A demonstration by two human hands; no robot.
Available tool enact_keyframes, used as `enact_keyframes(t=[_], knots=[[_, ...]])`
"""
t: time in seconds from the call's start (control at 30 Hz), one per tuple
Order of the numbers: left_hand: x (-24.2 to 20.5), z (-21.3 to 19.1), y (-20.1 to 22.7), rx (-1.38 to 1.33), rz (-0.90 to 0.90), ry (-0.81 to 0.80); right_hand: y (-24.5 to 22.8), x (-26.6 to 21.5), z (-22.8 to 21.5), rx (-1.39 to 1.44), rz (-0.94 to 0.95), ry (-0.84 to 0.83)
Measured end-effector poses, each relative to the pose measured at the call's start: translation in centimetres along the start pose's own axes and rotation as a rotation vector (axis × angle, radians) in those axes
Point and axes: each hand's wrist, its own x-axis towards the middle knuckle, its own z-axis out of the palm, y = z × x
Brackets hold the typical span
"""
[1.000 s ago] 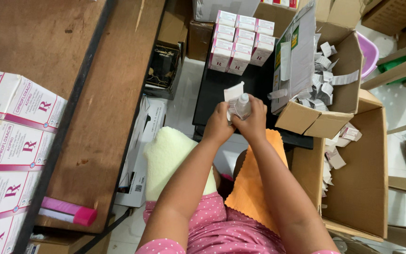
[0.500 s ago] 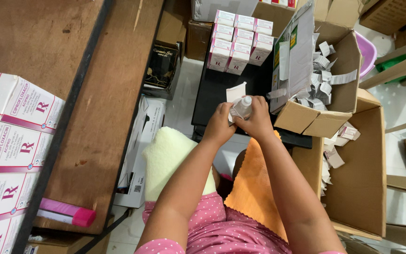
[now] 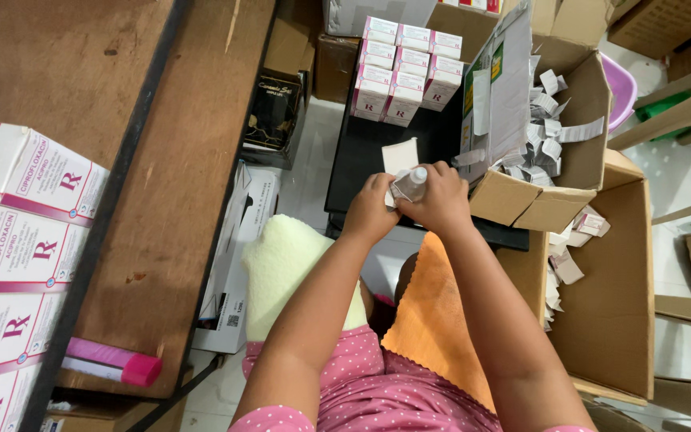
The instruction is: The person repeatedly picks small clear plastic bottles from a cardboard box, places each bottle into a small white and pink box, closes the box, and sets it aside. The process is repeated for multiple bottles throughout the clip.
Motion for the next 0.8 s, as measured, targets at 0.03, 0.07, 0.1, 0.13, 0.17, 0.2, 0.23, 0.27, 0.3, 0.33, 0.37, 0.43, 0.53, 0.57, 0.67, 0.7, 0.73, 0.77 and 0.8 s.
enact_keyframes(t=[0.03, 0.07, 0.1, 0.13, 0.17, 0.2, 0.23, 0.27, 0.3, 0.33, 0.37, 0.43, 0.53, 0.57, 0.67, 0.7, 0.73, 0.77, 0.8], knots=[[0.0, -0.2, 0.2, 0.007, -0.016, -0.015, -0.1, 0.1, -0.2, 0.004, 0.019, -0.027], [-0.1, -0.3, 0.3, 0.013, -0.033, -0.032, -0.1, 0.2, -0.5, 0.008, 0.040, -0.055], [-0.3, -0.4, 0.5, 0.017, -0.035, -0.039, -0.1, 0.1, -0.7, 0.012, 0.062, -0.082], [-0.2, -0.5, 0.7, 0.020, -0.035, -0.044, -0.2, 0.2, -0.8, 0.046, 0.045, -0.078], [-0.2, -0.7, 0.9, 0.023, -0.034, -0.049, -0.2, 0.3, -1.0, 0.080, 0.027, -0.073], [-0.3, -0.8, 1.0, 0.027, -0.049, -0.072, -0.2, 0.2, -1.1, 0.114, 0.010, -0.070], [-0.4, -0.9, 1.1, 0.032, -0.064, -0.094, -0.2, 0.1, -1.2, 0.139, 0.010, -0.081], [-0.4, -0.9, 1.2, 0.037, -0.077, -0.116, -0.1, 0.0, -1.2, 0.164, 0.010, -0.090], [-0.5, -0.9, 1.2, 0.039, -0.052, -0.109, -0.1, -0.1, -1.3, 0.188, 0.009, -0.100], [-0.6, -0.9, 1.2, 0.041, -0.027, -0.102, 0.0, -0.2, -1.3, 0.194, -0.009, -0.080], [-0.6, -0.8, 1.2, 0.043, -0.002, -0.095, 0.0, -0.3, -1.3, 0.201, -0.026, -0.061], [-0.8, -0.6, 0.9, 0.031, 0.066, -0.050, 0.1, -0.7, -1.1, 0.228, -0.063, -0.020], [-1.0, -0.4, 0.6, 0.024, 0.069, -0.043, 0.2, -1.1, -0.9, 0.281, -0.095, 0.014], [-0.9, -0.4, 0.6, 0.024, 0.055, -0.050, 0.3, -1.0, -0.9, 0.291, -0.089, 0.002], [-0.8, -0.2, 0.4, 0.017, -0.013, -0.094, 0.3, -0.9, -0.8, 0.299, -0.048, -0.037], [-0.8, -0.1, 0.4, 0.008, 0.022, -0.060, 0.4, -0.8, -0.7, 0.298, -0.030, -0.050], [-0.9, 0.0, 0.3, 0.000, 0.054, -0.029, 0.4, -0.8, -0.6, 0.291, -0.024, -0.070], [-1.1, 0.1, 0.2, -0.008, 0.087, 0.002, 0.5, -0.7, -0.6, 0.283, -0.018, -0.091], [-1.0, 0.2, 0.2, -0.008, 0.067, -0.007, 0.5, -0.4, -0.5, 0.275, -0.012, -0.107]])
